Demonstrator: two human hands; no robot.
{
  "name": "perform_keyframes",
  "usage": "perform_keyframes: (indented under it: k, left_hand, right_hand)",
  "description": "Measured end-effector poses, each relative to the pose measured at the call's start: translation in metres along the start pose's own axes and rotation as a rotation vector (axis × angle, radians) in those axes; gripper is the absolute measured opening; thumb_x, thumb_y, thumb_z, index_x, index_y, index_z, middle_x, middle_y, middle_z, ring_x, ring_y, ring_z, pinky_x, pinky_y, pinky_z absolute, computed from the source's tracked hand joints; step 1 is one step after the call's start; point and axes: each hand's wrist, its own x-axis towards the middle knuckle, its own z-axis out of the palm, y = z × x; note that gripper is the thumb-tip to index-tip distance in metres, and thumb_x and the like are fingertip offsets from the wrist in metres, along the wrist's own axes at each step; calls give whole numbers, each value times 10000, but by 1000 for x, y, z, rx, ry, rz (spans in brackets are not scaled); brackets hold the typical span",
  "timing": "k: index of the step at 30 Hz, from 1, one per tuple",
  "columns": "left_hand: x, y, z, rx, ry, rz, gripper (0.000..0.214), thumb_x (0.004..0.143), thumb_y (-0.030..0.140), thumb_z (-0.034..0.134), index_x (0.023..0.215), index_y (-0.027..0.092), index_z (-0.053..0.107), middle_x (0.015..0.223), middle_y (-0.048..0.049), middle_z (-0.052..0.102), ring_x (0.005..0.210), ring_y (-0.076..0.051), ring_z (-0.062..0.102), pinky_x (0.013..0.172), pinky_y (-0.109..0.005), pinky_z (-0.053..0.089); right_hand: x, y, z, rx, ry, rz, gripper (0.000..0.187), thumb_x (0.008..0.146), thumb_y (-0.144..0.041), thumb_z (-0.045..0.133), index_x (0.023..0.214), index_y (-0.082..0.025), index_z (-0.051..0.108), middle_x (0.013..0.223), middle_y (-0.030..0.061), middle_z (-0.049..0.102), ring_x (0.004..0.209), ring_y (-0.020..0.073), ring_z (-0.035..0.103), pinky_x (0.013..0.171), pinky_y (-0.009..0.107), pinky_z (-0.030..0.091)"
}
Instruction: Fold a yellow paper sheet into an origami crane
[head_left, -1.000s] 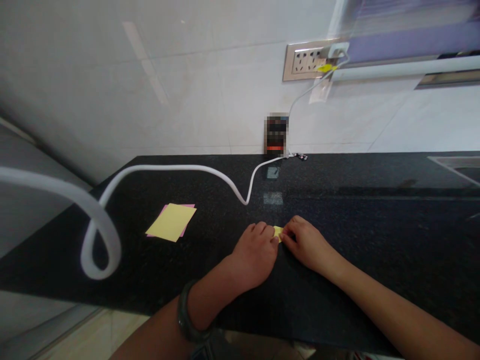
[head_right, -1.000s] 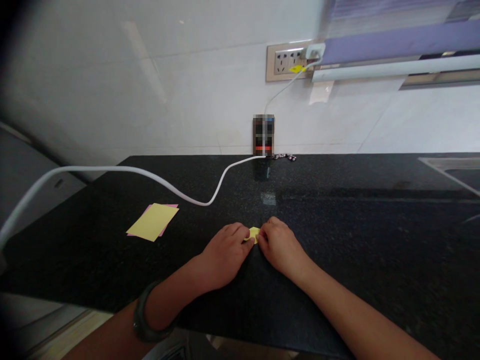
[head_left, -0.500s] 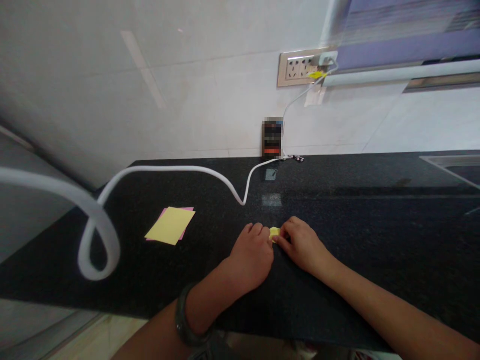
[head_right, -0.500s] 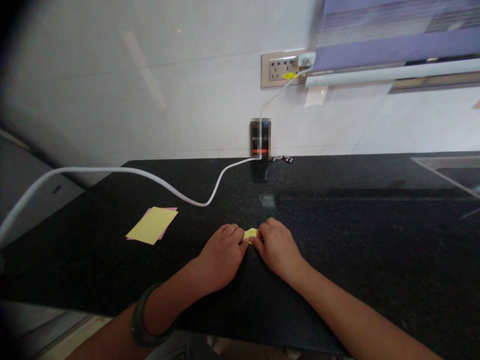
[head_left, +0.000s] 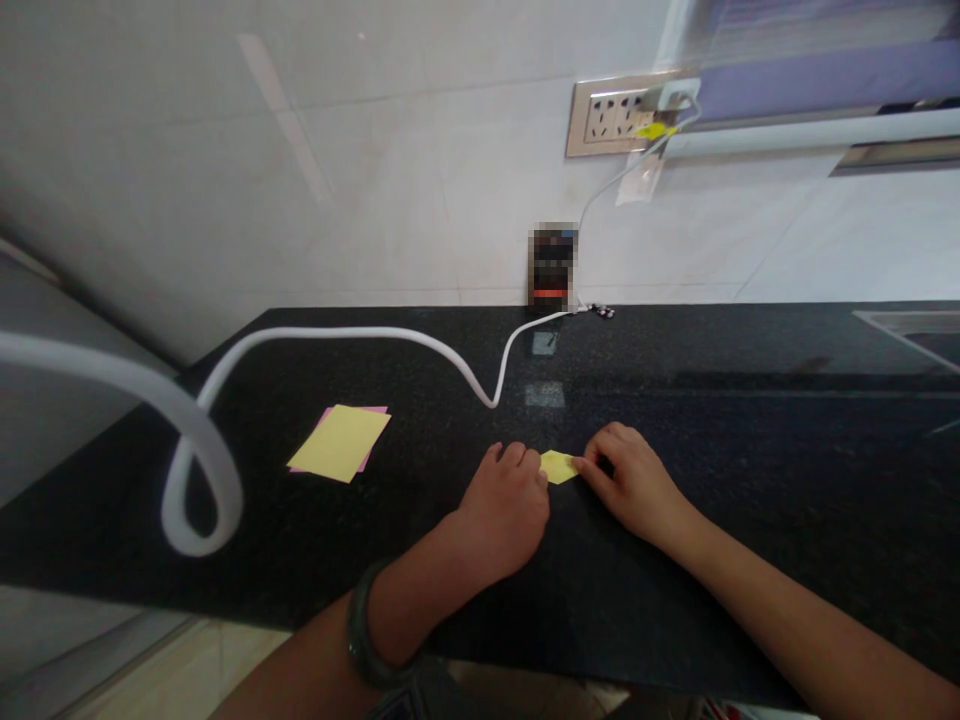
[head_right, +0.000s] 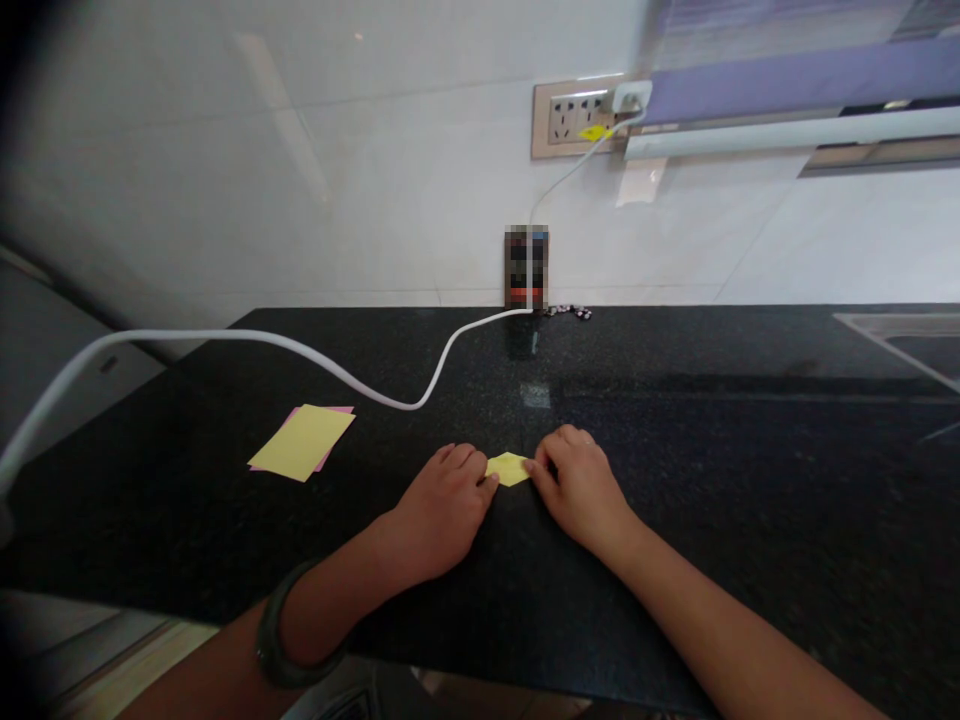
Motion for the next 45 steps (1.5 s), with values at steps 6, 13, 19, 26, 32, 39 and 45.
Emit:
perform_keyframes:
  k: [6,13,19,26,32,39,45]
  left_hand:
    - [1,0,1,-21,26,2,258,800,146,313,859,98,559,852,-100,484,855,-219,401,794,-395,326]
    - [6,-9,6,-94,72,-2,220,786,151,362,746,138,578,806,-74,477,850,-196,411,769,-352,343]
    - [7,-13,8,-149,102,-93,232,804,155,343,831,162,574,827,-60,485,841,-179,429,747,-324,361]
    - [13,-22,20,-274,126,-235,303,811,279,387,1066,159,498,893,-65,533,859,-179,466,763,-312,373]
    - [16,-24,18,-369,125,-170,183,793,242,426,785,179,599,749,-22,555,752,-147,486,701,-277,373]
    - [16,-23,11,-380,242,-149,209,802,267,424,798,207,624,738,-14,559,752,-143,470,696,-281,359]
    - [17,-23,14,-329,275,-76,189,787,284,455,774,199,623,743,-13,567,760,-147,464,715,-295,354]
  right_hand:
    - [-1,-4,-9,-49,-156,-270,192,797,-268,457,810,-229,644,785,58,510,737,179,444,653,315,338]
    - [3,8,-1,88,-53,-163,292,791,-248,472,1063,-172,548,908,81,523,838,184,464,739,313,381]
    - [9,4,9,133,-87,-138,100,744,-197,525,833,-184,570,823,51,517,793,180,470,707,317,388]
    - [6,0,6,216,-92,-180,46,740,-156,520,776,-185,516,783,31,517,752,158,478,672,293,389]
    - [6,0,-1,348,-4,-149,188,737,-219,537,922,-188,519,798,36,547,738,153,509,659,286,414]
    - [8,-1,-9,357,-5,-259,156,809,-206,451,824,-203,606,765,36,575,756,147,513,697,296,409]
    - [8,5,-6,225,13,-365,189,804,-205,461,884,-229,630,784,46,563,755,156,494,665,301,404]
